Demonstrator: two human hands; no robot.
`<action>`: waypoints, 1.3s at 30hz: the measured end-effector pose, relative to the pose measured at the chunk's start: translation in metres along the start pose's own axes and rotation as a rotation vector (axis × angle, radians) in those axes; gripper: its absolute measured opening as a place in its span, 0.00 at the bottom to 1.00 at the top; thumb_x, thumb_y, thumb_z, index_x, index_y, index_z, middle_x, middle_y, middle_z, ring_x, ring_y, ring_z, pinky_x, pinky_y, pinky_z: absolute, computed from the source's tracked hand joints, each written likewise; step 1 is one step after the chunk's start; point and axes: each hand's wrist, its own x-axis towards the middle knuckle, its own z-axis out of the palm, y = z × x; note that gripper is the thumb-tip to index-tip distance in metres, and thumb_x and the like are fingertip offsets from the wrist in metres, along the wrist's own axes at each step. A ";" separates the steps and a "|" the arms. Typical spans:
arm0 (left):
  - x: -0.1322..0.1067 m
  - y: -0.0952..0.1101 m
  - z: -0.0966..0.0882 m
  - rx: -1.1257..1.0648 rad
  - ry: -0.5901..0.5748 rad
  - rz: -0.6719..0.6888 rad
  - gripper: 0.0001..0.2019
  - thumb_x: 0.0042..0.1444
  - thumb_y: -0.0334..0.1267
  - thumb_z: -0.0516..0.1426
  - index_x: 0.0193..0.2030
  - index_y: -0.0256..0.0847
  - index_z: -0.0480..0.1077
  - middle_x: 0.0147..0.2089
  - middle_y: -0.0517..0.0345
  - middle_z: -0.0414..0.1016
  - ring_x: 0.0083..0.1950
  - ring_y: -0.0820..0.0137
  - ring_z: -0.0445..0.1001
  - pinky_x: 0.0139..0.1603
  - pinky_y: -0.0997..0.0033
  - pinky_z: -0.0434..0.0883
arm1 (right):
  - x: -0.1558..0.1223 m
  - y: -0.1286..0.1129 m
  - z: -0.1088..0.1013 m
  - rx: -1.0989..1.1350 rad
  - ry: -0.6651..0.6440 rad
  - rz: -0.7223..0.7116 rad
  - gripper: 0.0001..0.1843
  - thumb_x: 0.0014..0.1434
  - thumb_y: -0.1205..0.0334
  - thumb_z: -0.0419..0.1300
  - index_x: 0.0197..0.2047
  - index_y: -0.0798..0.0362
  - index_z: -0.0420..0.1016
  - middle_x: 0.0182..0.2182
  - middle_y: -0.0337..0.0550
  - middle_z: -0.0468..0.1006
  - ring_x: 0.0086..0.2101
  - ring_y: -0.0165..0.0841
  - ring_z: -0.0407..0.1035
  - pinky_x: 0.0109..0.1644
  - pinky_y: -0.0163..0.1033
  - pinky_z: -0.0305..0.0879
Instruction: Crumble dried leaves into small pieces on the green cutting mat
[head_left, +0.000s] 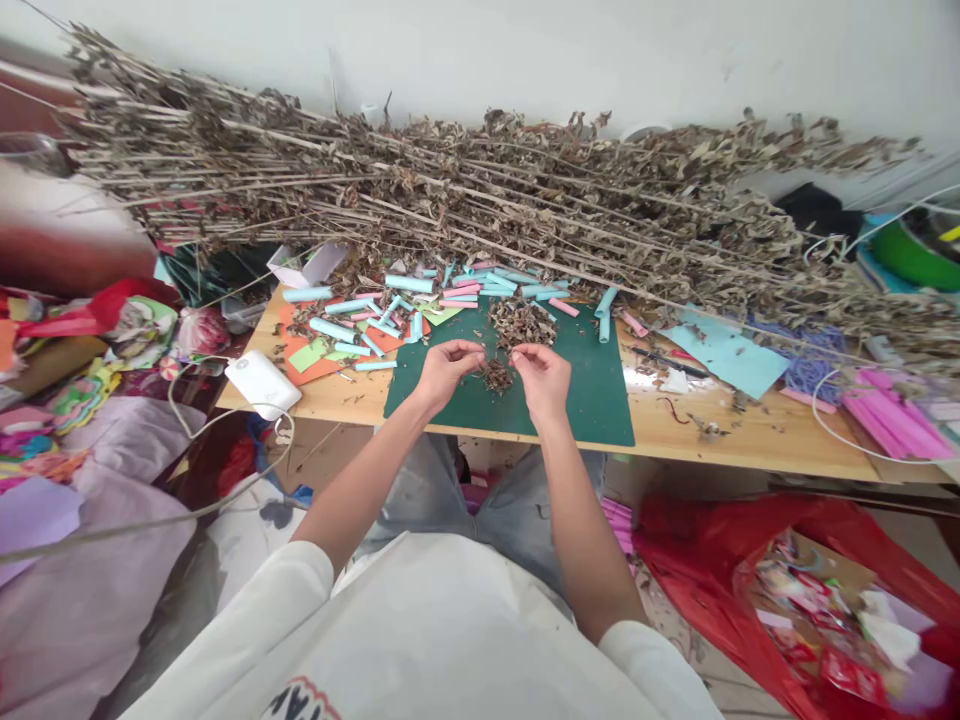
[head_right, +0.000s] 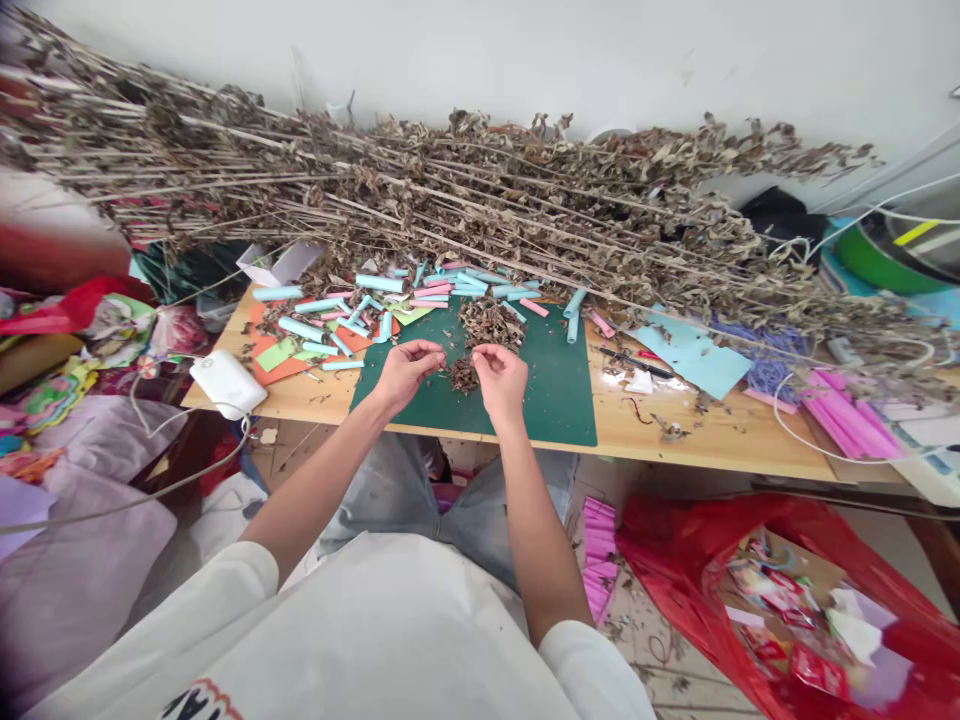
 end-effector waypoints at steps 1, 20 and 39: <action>0.000 -0.001 -0.001 -0.023 0.013 -0.012 0.15 0.39 0.40 0.70 0.34 0.36 0.77 0.29 0.59 0.77 0.30 0.75 0.74 0.37 0.73 0.71 | 0.000 0.001 -0.002 -0.042 -0.007 -0.016 0.11 0.54 0.56 0.60 0.35 0.54 0.77 0.29 0.45 0.81 0.30 0.35 0.75 0.37 0.40 0.73; 0.009 -0.003 0.003 0.039 -0.096 0.105 0.17 0.41 0.40 0.70 0.38 0.37 0.77 0.37 0.53 0.80 0.38 0.69 0.77 0.46 0.66 0.74 | 0.005 -0.018 -0.007 -0.124 -0.234 -0.111 0.10 0.56 0.57 0.62 0.39 0.51 0.81 0.36 0.44 0.83 0.34 0.35 0.76 0.41 0.39 0.74; -0.010 0.000 0.004 0.610 -0.042 0.337 0.09 0.56 0.40 0.58 0.36 0.37 0.77 0.31 0.57 0.79 0.32 0.72 0.75 0.34 0.75 0.69 | -0.012 -0.003 0.008 -0.093 0.176 0.001 0.08 0.52 0.60 0.61 0.34 0.54 0.78 0.28 0.43 0.80 0.28 0.34 0.73 0.35 0.39 0.72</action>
